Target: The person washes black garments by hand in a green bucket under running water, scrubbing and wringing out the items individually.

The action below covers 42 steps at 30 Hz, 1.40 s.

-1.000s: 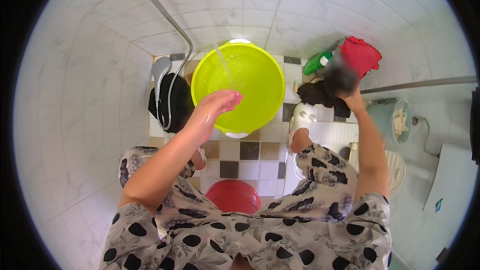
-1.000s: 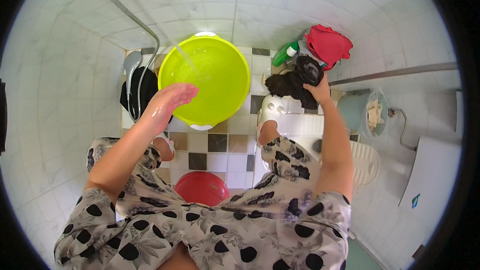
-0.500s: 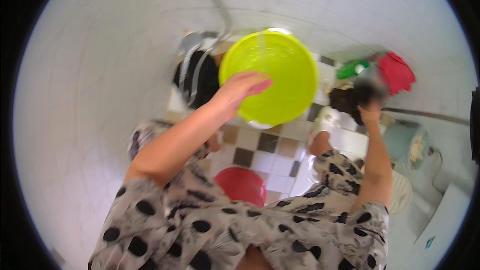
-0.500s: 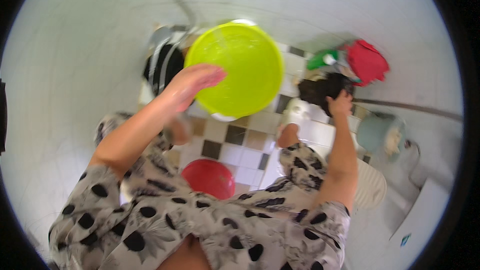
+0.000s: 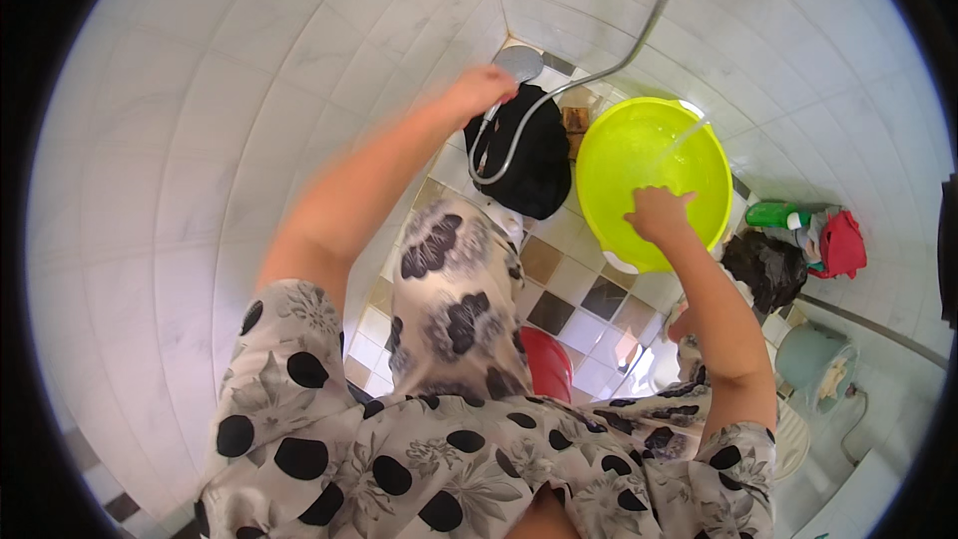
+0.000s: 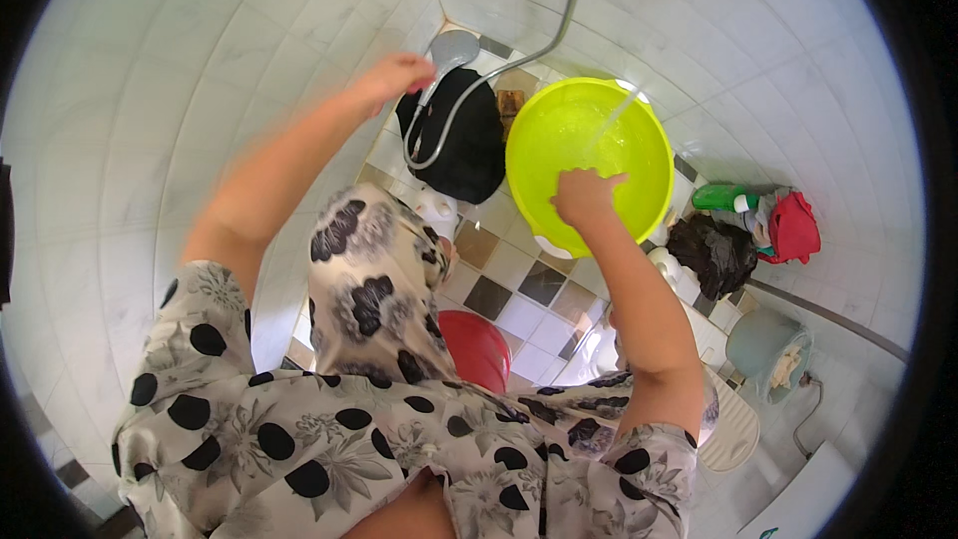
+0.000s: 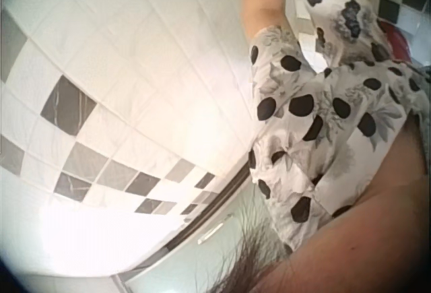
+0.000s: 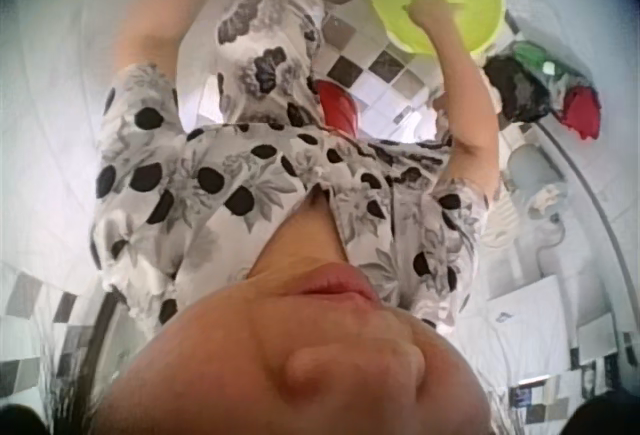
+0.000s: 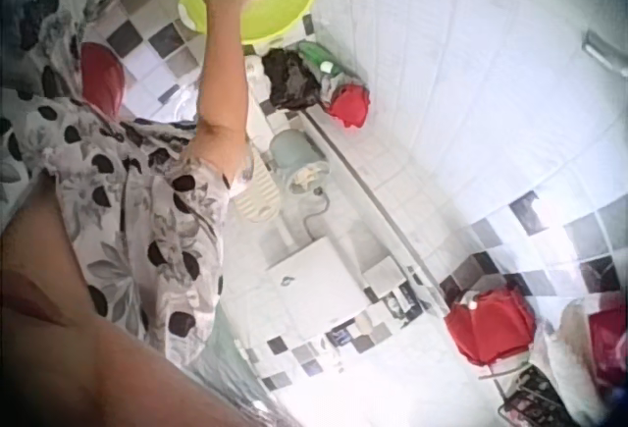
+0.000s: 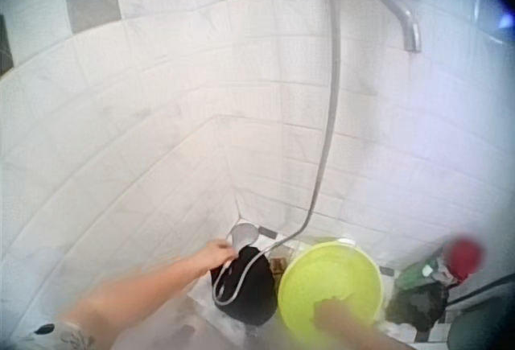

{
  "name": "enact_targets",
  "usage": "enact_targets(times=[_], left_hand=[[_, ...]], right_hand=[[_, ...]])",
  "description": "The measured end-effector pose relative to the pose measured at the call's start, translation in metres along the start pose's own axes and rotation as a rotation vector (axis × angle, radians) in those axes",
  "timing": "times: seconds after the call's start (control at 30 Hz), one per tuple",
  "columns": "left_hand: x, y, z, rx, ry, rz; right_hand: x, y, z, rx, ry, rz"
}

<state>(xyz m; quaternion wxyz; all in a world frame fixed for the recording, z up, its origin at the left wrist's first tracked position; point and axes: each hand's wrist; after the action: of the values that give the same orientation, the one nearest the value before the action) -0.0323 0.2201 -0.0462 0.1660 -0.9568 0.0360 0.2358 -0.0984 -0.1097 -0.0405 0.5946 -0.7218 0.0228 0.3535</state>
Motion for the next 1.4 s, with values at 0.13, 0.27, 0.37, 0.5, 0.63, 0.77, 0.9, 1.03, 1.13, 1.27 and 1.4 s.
enact_targets(times=[0.13, 0.27, 0.37, 0.5, 0.63, 0.77, 0.9, 1.03, 1.13, 1.27, 1.4], left_hand=[[0.019, -0.008, 0.173, 0.031, -0.193, -0.203], [0.026, 0.028, 0.257, -0.03, -0.387, -0.405], [0.035, 0.055, 0.252, -0.411, -0.55, -0.342], [0.045, 0.029, 0.255, -0.42, -0.631, -0.121], [0.037, 0.031, 0.229, -0.346, -0.584, -0.077], [0.034, 0.024, 0.136, -0.787, -0.475, 0.049], [0.05, -0.02, 0.09, -1.084, -0.262, -0.024], [0.076, -0.05, 0.036, -1.099, -0.221, -0.269], [0.094, -0.07, 0.013, -1.132, -0.26, -0.332], [0.09, -0.072, 0.015, -1.081, -0.331, -0.335], [0.067, -0.063, 0.004, -0.832, -0.364, -0.288]], right_hand=[[0.053, 0.023, 0.072, 0.44, -0.345, -0.169], [0.109, 0.072, 0.11, 0.727, -0.36, -0.14], [0.134, 0.108, 0.12, 0.733, -0.143, -0.075], [0.164, 0.139, 0.156, 0.803, -0.091, -0.145], [0.165, 0.141, 0.18, 0.699, 0.035, -0.138], [0.195, 0.166, 0.155, 0.843, 0.102, -0.272], [0.184, 0.098, 0.151, 1.053, -0.111, -0.405], [0.138, 0.011, 0.122, 1.462, -0.083, -0.21], [0.074, -0.069, 0.095, 1.822, -0.111, -0.264], [-0.014, -0.156, 0.074, 1.93, -0.217, -0.496], [-0.09, -0.211, 0.007, 1.891, -0.473, -0.718]])
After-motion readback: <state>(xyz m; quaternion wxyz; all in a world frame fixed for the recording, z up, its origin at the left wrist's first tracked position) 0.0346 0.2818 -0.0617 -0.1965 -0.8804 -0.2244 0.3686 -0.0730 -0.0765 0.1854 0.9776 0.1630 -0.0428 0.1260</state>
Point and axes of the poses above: each hand's wrist, its own x-axis towards the middle knuckle, its own y-axis out of the palm, z = x × y, and after that the axes turned 3 degrees about -y, right-handed
